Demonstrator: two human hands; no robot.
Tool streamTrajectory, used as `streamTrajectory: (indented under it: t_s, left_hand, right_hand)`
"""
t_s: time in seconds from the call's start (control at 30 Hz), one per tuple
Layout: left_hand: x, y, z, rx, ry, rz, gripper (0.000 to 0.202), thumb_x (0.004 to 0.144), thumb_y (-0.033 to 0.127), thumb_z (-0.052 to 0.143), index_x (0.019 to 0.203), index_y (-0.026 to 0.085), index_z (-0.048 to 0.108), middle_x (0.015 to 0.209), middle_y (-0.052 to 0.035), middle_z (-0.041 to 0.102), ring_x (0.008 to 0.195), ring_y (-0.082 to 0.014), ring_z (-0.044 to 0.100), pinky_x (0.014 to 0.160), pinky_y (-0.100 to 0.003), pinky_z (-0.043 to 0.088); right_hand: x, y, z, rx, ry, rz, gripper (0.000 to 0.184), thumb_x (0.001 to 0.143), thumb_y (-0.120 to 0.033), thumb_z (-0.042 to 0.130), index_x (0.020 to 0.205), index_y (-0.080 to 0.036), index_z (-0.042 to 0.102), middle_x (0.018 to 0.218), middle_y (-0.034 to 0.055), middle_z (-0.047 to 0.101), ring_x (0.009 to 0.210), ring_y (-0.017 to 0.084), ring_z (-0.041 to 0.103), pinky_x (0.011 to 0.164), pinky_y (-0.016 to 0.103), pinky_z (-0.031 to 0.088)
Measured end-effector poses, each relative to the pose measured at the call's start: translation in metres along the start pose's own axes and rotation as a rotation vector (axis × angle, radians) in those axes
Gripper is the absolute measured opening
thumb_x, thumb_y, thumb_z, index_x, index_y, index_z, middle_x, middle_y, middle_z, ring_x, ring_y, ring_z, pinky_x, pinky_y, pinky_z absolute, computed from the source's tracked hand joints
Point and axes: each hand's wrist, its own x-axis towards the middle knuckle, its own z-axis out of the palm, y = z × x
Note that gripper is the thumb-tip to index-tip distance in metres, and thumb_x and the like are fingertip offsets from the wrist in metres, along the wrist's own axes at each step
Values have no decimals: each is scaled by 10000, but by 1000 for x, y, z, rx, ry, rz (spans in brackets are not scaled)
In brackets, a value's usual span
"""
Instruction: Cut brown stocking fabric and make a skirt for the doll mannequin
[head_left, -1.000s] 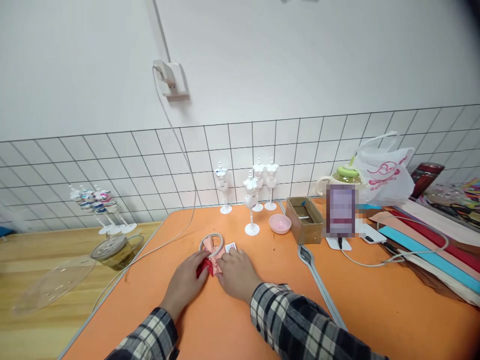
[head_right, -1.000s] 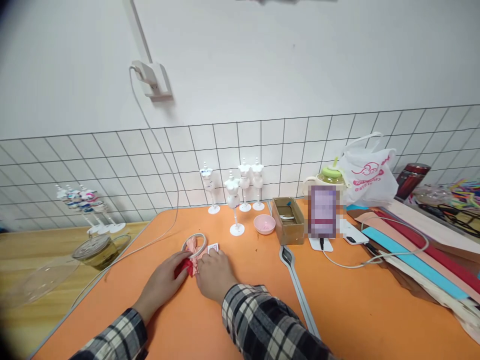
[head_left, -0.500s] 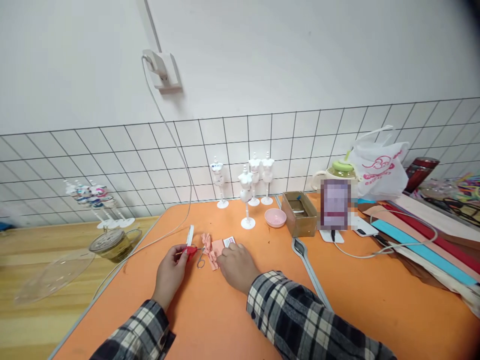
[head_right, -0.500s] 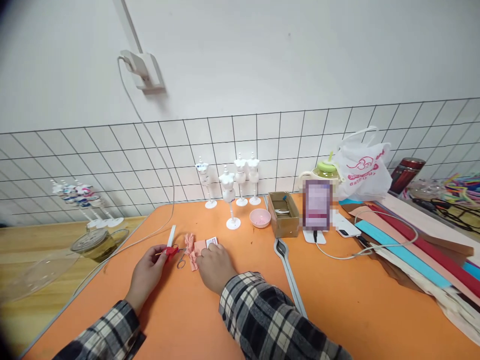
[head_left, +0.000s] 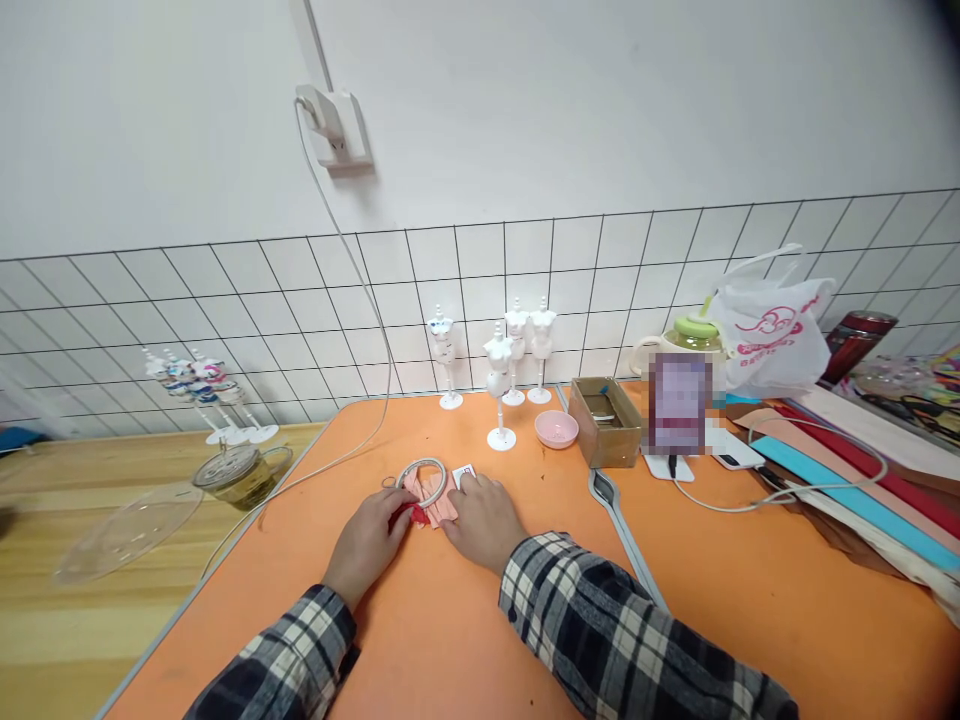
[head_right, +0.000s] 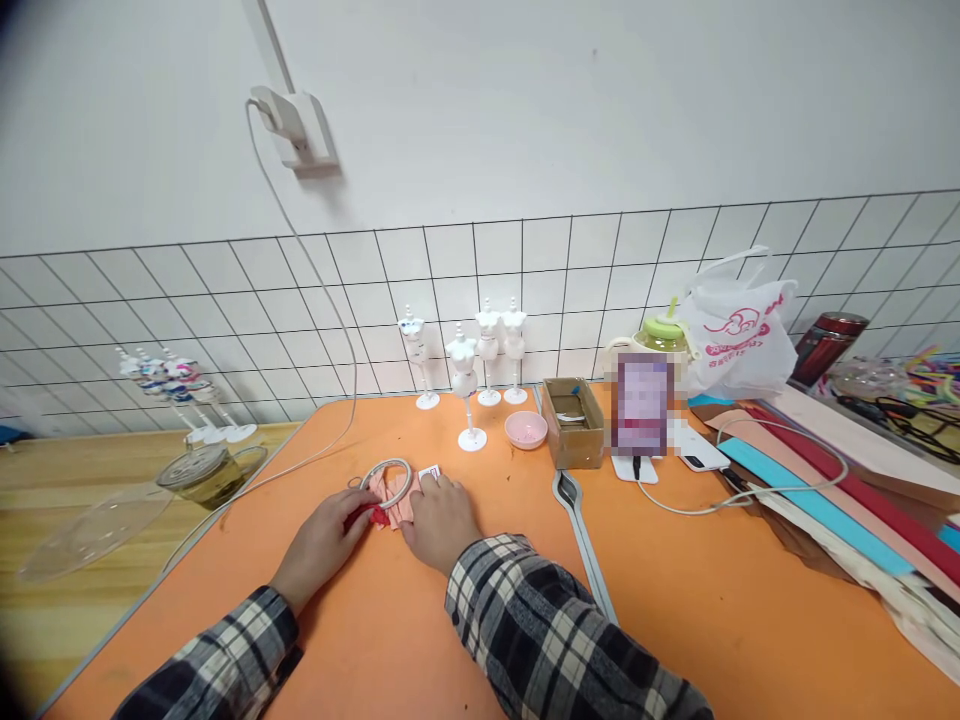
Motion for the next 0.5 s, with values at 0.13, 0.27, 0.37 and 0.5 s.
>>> streamTrajectory:
  t_s: [0.13,0.27,0.37,0.5]
  left_hand:
    - [1,-2,0,47,14,-6,239,897,300,475,1029,251,669,1075,-61,703,1031,-256,621,906,-400,491]
    - [1,1,1,94,25,10,285,919,330,467,1108,238,660,1159,-75,688,1126,-265,586,978,-430,456]
    - [-3,8,-1,166,51,13,379,912,397,493,1248,253,594,1327,-85,599,1249,-310,497,1042,-532,380]
    - [-10,25,-3,173,8,141,471,914,421,506,1364,282,499,1421,-86,516,1313,-311,437,1097,-575,296]
  right_hand:
    - [1,-3,-2,0,-39,-14,307,885,-422,570,1042,-167,637,1034,102,582,1021,257,506,837,390,424]
    - [-10,-1,-16,95,9,-56,384,914,-384,518,1263,-224,536,1050,79,591,1001,231,515,822,357,427]
    - [-43,16,-34,139,79,-116,345,946,-337,429,1261,-245,536,1011,63,611,940,209,530,779,337,419]
    - [-121,82,-61,-30,84,-160,277,936,-308,393,1001,-252,655,787,69,619,748,200,544,686,347,394]
